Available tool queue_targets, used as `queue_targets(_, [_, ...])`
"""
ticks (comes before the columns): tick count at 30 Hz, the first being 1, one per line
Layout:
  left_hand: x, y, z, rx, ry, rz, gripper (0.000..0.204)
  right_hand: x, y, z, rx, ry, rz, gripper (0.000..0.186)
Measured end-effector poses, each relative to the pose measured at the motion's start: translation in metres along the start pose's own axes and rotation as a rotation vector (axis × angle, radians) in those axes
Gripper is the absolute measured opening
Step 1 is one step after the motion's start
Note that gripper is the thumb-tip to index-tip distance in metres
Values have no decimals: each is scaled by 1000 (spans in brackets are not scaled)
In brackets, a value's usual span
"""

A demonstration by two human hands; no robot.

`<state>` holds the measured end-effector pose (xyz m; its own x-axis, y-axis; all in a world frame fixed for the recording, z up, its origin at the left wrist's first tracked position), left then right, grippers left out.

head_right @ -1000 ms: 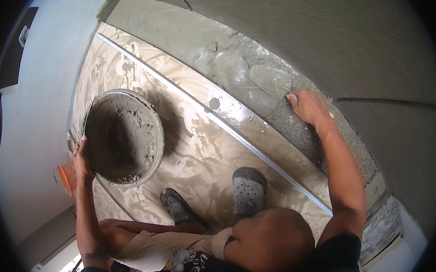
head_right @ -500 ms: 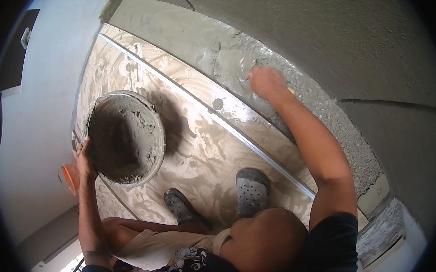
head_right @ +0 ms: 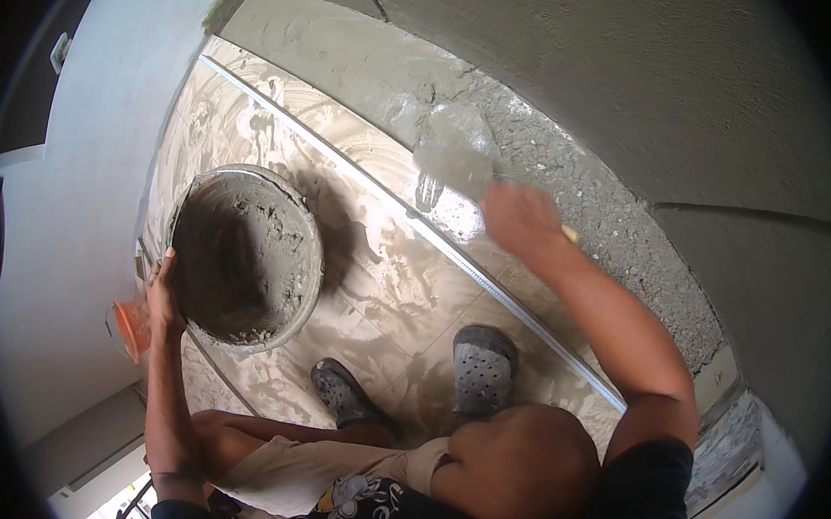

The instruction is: The person scoops cement from a bucket with a trowel and spreads it along a wall base, smoothing the surface repeatedly. The person works along a linear section of the wall, adding and leveling material as they progress.

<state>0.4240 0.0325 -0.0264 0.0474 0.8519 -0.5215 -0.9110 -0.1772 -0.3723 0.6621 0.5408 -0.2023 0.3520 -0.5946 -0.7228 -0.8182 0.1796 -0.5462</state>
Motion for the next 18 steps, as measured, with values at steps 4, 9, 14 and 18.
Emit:
queue_targets(4, [-8, 4, -11, -1, -5, 60, 63, -25, 34, 32, 39, -12, 244, 33])
queue_targets(9, [-12, 2, -9, 19, 36, 99, 50, -3, 38, 39, -39, -40, 78, 34])
queue_targets(14, [-8, 4, -6, 49, -26, 74, 35, -9, 66, 39, 64, -3, 151, 35])
queue_targets(18, [-4, 5, -8, 16, -42, 5, 34, -23, 97, 65, 132, 48, 307, 39])
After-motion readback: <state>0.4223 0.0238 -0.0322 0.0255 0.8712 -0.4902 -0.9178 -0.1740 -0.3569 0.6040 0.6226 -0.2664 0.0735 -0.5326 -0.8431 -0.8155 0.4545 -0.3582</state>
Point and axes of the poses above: each hand's wrist, its own y-axis towards the middle knuckle, its own x-axis out of the palm, z = x × y, the point moved 7 cm from there along y, towards the middle knuckle, and after that the axes turned 3 degrees about -x, right-handed, at the moved point
